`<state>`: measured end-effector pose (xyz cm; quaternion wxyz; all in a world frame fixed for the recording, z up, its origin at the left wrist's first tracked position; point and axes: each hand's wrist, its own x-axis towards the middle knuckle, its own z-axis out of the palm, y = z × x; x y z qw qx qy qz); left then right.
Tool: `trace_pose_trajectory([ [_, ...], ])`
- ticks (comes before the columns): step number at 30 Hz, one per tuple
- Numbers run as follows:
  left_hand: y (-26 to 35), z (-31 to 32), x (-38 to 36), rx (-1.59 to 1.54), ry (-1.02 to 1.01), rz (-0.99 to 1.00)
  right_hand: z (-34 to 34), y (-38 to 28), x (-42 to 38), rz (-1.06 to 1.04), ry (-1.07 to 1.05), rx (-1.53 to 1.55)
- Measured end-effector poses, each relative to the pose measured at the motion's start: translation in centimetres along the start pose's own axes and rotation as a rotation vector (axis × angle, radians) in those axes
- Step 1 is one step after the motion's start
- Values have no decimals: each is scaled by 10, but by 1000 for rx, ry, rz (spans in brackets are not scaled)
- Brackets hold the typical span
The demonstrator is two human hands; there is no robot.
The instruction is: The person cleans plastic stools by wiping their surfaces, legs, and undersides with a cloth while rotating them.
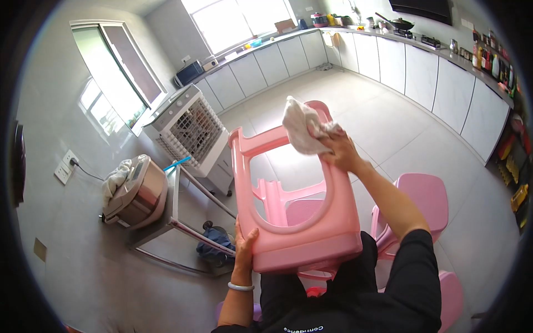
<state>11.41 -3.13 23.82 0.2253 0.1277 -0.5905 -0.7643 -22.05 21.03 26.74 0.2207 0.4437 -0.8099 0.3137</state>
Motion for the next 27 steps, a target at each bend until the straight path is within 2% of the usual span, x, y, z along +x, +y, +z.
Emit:
trace_pose_trajectory([
  [5,-1,1,-2,43,0,6,-52,-92,-85,-4,-111,58],
  [6,-1,2,-2,30,-1,13,-57,-108,-98,-56,-98,3],
  [10,-5,2,1,9,-12,39,-85,-182,-122,-128,-150,-75],
  [13,-7,-2,7,15,-19,19,-73,-202,-137,-273,-123,-48],
  [14,-7,-2,8,15,-20,7,-75,-211,-141,-412,-121,-111],
  [20,-5,0,-5,-147,-96,-68,-13,-255,-109,-790,-307,408],
  [23,-18,-13,-6,-139,-67,-71,8,-265,-72,-856,-419,330],
  [24,-25,-19,-3,-120,-47,-50,16,-272,-55,-852,-301,361],
  [25,-34,-26,2,-101,-28,-24,32,-268,-39,-883,-354,356],
  [26,-45,-33,7,-56,-12,17,55,-260,-23,-897,-246,222],
  [27,-54,-38,13,41,2,76,66,-258,-8,-820,-278,58],
])
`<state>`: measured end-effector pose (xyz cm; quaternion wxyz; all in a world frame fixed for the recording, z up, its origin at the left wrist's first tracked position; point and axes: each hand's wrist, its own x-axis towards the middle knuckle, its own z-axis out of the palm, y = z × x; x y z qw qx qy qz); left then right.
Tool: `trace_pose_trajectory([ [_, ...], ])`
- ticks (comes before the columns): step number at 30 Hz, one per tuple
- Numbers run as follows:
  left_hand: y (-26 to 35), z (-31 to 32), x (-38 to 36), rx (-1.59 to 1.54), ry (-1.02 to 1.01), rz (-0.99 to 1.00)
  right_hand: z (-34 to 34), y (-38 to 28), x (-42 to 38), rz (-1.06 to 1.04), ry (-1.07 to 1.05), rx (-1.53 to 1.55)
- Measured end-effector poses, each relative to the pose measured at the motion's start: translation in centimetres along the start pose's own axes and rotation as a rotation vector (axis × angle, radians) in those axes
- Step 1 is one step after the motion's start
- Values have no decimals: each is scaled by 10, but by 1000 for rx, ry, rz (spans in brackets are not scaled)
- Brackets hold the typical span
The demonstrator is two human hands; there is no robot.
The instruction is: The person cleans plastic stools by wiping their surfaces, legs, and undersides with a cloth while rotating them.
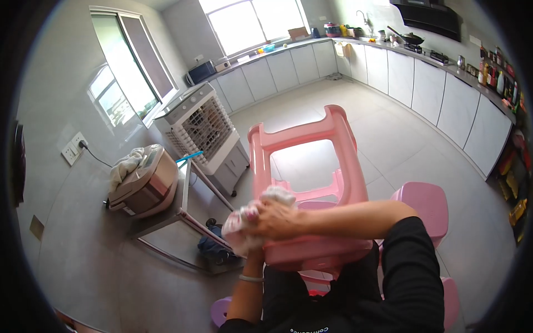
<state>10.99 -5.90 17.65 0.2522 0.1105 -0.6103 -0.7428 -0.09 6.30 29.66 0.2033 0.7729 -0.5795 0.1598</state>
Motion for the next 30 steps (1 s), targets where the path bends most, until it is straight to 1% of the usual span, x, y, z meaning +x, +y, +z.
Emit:
trace_pose_trajectory([
  [2,-13,-1,10,205,3,92,10,40,24,184,-138,-209],
  [3,-7,6,11,96,-7,52,-3,54,39,245,-168,-190],
  [4,2,13,12,-13,-13,19,-12,66,52,351,-221,-207],
  [5,14,25,7,-223,-11,-2,-22,76,62,479,-341,-234],
  [6,17,28,5,-222,-9,-1,-11,98,64,546,-333,-219],
  [8,21,31,4,-221,-7,-1,12,137,65,677,-173,-191],
  [11,10,23,7,-152,-10,44,-3,118,68,732,-195,-69],
  [14,13,21,2,-187,37,45,20,104,55,534,-228,-27],
  [15,13,18,2,-170,32,-14,-12,74,53,497,-260,29],
  [17,12,10,-2,-134,23,-136,-20,46,39,381,-292,88],
  [18,6,12,-2,-155,68,-71,-22,33,31,317,-292,106],
  [20,-15,15,3,-198,158,61,-39,5,17,318,-289,84],
  [21,-35,7,7,-311,144,94,-23,2,-2,245,-158,47],
  [22,-54,-6,12,118,112,286,-27,-5,-14,227,-133,43],
  [23,-61,-9,13,217,109,347,-37,-14,-23,210,-107,38],
  [24,-60,-7,12,227,96,344,-47,-23,-33,191,-81,33],
  [27,-27,7,0,-52,17,105,-69,-50,-68,150,-73,-94],
  [28,-14,11,-3,-112,-5,41,-76,-57,-80,157,-51,-76],
  [30,1,16,-8,-158,-29,-10,-89,-67,-104,169,-8,-38],
])
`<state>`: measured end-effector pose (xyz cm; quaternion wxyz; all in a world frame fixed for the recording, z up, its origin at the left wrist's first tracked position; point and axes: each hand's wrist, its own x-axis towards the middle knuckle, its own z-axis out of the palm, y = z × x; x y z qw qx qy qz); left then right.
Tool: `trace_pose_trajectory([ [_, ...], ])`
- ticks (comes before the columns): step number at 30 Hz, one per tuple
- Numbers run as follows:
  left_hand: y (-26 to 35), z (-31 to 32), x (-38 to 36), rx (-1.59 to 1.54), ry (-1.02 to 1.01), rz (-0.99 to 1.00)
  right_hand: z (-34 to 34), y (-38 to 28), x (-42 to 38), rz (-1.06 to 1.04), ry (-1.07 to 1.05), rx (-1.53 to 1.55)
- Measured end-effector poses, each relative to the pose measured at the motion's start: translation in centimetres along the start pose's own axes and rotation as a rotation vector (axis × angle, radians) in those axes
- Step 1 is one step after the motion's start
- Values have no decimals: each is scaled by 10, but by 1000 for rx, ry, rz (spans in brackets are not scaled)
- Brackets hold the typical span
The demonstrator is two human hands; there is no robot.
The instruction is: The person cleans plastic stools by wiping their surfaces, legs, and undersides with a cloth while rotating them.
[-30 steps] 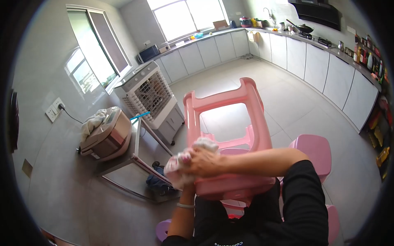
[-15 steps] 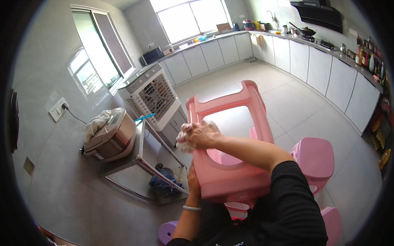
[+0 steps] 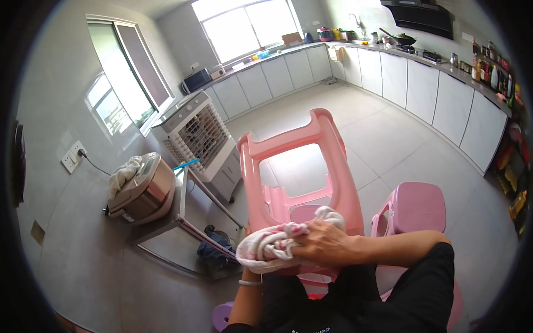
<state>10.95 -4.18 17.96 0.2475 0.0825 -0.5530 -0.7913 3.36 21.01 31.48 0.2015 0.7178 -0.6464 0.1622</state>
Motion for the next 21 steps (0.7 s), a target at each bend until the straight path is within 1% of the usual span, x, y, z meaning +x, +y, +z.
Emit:
trace_pose_trajectory([
  [3,10,5,2,11,28,27,-17,9,-29,161,86,-158],
  [4,12,8,4,18,46,45,-11,22,-38,211,137,-334],
  [6,14,12,7,-2,58,58,-19,49,-52,310,117,-469],
  [8,14,14,7,-50,55,42,-11,87,-68,549,184,-306],
  [10,11,11,9,-24,43,72,-5,127,-75,655,289,-206],
  [12,13,12,10,-22,8,80,1,167,-65,698,292,-103],
  [15,16,15,7,-20,21,71,8,218,-33,735,323,-243],
  [18,13,10,9,-10,23,69,11,265,0,850,416,-155],
  [20,18,16,7,-14,25,55,41,313,15,926,459,-86],
  [21,20,17,6,-18,26,46,51,325,18,964,479,-52],
])
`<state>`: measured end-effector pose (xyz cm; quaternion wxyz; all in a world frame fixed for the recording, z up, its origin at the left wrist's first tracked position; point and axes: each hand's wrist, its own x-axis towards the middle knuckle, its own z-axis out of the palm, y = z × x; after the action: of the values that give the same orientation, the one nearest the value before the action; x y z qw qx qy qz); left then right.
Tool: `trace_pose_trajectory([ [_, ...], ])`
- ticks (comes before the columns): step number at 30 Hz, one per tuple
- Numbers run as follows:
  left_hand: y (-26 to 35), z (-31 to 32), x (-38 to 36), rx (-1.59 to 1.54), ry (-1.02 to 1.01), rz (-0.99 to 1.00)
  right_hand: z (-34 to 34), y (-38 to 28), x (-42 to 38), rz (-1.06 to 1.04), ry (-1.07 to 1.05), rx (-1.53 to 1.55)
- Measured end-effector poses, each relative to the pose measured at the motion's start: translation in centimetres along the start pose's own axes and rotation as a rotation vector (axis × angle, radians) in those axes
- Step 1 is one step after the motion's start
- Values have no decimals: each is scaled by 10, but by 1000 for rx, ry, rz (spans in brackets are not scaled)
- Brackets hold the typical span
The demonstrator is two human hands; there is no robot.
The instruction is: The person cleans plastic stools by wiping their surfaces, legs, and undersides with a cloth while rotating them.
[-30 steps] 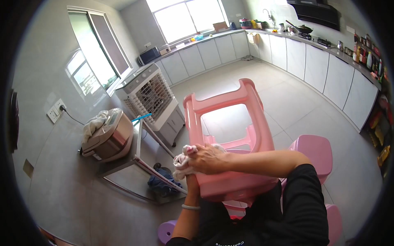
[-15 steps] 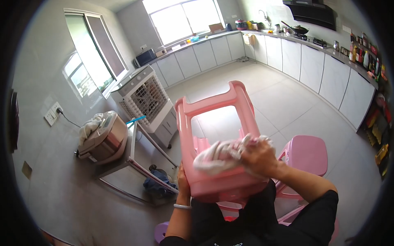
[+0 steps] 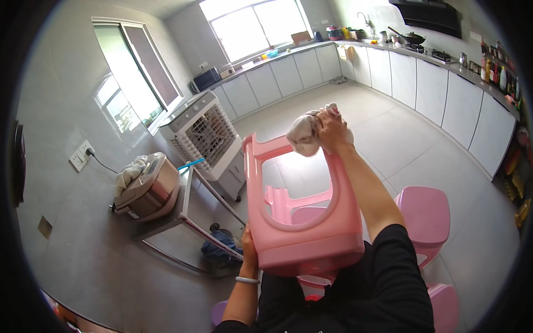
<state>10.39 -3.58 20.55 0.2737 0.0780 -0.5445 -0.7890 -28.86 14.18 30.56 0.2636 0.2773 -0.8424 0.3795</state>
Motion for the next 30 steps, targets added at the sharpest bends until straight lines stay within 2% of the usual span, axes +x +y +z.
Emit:
trace_pose_trajectory([
  [3,1,-2,3,75,-4,34,-32,-54,-19,179,-270,-10],
  [4,-2,-4,4,55,0,35,-19,-45,-18,113,-280,-143],
  [7,-8,-8,6,25,10,15,-46,-68,-30,130,-337,-211],
  [10,-9,-8,5,49,19,-13,-45,-58,-42,29,-254,-277],
  [12,-13,-8,11,40,28,13,-47,-59,-51,56,-276,-370],
  [15,-2,-4,7,997,251,251,-57,-75,-54,116,-321,-440],
  [18,62,73,-12,1230,118,632,-49,-70,-55,122,-318,-434],
  [21,67,112,-29,1183,-175,569,-41,-64,-56,68,-259,-428],
  [25,44,131,-42,1364,-322,602,-34,-49,-63,-36,-78,-334],
  [30,45,133,-44,1394,-395,545,-35,-48,-64,-15,-98,-326],
])
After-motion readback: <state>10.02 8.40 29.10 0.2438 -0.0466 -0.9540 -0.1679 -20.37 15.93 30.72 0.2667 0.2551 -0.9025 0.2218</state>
